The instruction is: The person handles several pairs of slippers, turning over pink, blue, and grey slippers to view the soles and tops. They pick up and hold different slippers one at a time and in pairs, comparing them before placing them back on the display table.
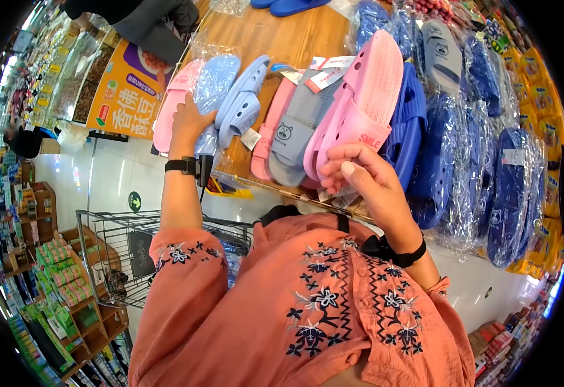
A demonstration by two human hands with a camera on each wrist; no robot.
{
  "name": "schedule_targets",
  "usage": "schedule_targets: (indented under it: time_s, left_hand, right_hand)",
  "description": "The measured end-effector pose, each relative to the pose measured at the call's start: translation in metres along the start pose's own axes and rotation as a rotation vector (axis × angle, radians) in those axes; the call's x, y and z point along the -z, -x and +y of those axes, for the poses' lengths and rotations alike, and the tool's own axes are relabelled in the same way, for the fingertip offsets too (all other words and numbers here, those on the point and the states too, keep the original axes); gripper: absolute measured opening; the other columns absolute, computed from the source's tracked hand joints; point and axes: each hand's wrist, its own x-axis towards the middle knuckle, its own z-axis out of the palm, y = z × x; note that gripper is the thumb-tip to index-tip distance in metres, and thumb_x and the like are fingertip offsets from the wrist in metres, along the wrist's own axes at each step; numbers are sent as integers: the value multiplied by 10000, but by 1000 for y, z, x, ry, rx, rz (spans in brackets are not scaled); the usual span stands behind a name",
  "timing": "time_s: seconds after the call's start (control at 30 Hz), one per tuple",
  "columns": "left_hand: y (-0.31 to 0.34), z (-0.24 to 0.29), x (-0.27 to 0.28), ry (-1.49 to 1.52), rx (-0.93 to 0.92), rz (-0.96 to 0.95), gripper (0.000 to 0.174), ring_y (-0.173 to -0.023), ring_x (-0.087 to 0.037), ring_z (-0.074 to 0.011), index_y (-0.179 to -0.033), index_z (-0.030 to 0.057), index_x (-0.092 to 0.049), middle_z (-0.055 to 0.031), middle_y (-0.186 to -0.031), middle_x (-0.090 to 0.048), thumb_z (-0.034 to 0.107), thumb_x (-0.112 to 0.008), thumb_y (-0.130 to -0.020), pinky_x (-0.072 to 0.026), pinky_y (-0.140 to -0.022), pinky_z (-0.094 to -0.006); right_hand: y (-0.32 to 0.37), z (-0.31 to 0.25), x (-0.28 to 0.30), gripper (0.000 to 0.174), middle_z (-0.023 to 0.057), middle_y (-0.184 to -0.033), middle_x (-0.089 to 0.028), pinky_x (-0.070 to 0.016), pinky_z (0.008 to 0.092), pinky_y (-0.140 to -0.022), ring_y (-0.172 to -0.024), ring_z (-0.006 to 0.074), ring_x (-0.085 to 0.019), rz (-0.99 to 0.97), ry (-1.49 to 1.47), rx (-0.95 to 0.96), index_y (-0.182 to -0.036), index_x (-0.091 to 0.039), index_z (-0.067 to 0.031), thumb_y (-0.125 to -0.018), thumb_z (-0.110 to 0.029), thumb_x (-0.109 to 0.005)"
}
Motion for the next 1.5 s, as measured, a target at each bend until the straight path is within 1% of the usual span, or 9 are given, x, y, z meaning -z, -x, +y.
schedule_targets:
  time_s: [0.1,0.3,0.4,0.5,0.6,0.7,0.9,1.13,1.5]
  left_hand:
    - [-15,-8,-6,-64,-16,-32,1077,-1155,-628,-446,-1482,-65,-400,-303,-1283,-619,588,-810,-729,-525,-954,-483]
    - [-12,-7,13,558,65,-400,895,-925,-690,-239,-1349,-64,-567,-170,-1081,-712,571,-822,-770,-550,-805,-362]
    - [-14,-14,-9,752,-1,-408,832,-933,-695,-238,-1358,-44,-574,-152,-1099,-718,500,-836,-786,-555,-809,-361]
    - [-23,-16,-13,473,70,-342,760,-946,-695,-227,-1373,-36,-570,-134,-1113,-717,427,-823,-827,-556,-821,-360]
    - [-11,-11,-11,863,-109,-335,669,-930,-696,-218,-1354,-25,-590,-121,-1100,-718,374,-802,-861,-561,-812,-358]
    - [-19,-12,-10,760,125,-429,615,-898,-704,-214,-1318,-32,-605,-113,-1082,-722,355,-791,-876,-570,-784,-349]
    - [14,3,28,1296,220,-597,591,-907,-707,-224,-1283,-63,-599,-125,-1071,-721,300,-806,-865,-567,-806,-359]
    - [13,-14,36,1354,32,-207,488,-923,-711,-241,-1273,-69,-590,-163,-1099,-708,196,-749,-895,-599,-830,-379]
    - [96,64,159,2009,-167,-274,620,-1265,-613,-402,-1498,-82,-376,-317,-1387,-569,257,-571,-1017,-498,-1094,-522]
  right_hand:
    - [0,2,1,277,105,-1118,-690,-533,296,-860,-973,156,-660,2,-10,7,-1290,-571,-8,-1065,-162,-521]
    - [0,5,3,264,104,-1114,-688,-532,296,-857,-969,154,-659,-6,9,7,-1279,-572,-7,-1066,-152,-513]
    - [1,5,3,262,103,-1114,-685,-533,297,-856,-965,154,-659,-14,33,12,-1277,-572,-9,-1067,-152,-511]
    - [1,7,3,262,103,-1113,-684,-536,298,-854,-961,155,-660,-11,14,8,-1275,-574,-11,-1068,-159,-513]
    - [2,7,2,267,105,-1112,-683,-538,300,-853,-960,159,-661,-5,6,-5,-1278,-574,-12,-1068,-166,-514]
    - [3,9,3,275,106,-1106,-684,-540,302,-852,-963,163,-663,-11,2,-9,-1283,-577,-11,-1068,-170,-514]
    - [6,3,3,255,98,-1082,-688,-541,308,-844,-947,162,-665,4,12,-3,-1256,-591,1,-1069,-148,-501]
    - [6,6,9,264,97,-1093,-684,-547,308,-848,-950,164,-665,-9,4,10,-1252,-599,-5,-1072,-178,-515]
    - [-8,-11,-7,368,85,-1175,-668,-533,324,-860,-1005,162,-660,-94,74,-15,-1350,-548,-73,-1064,-305,-547]
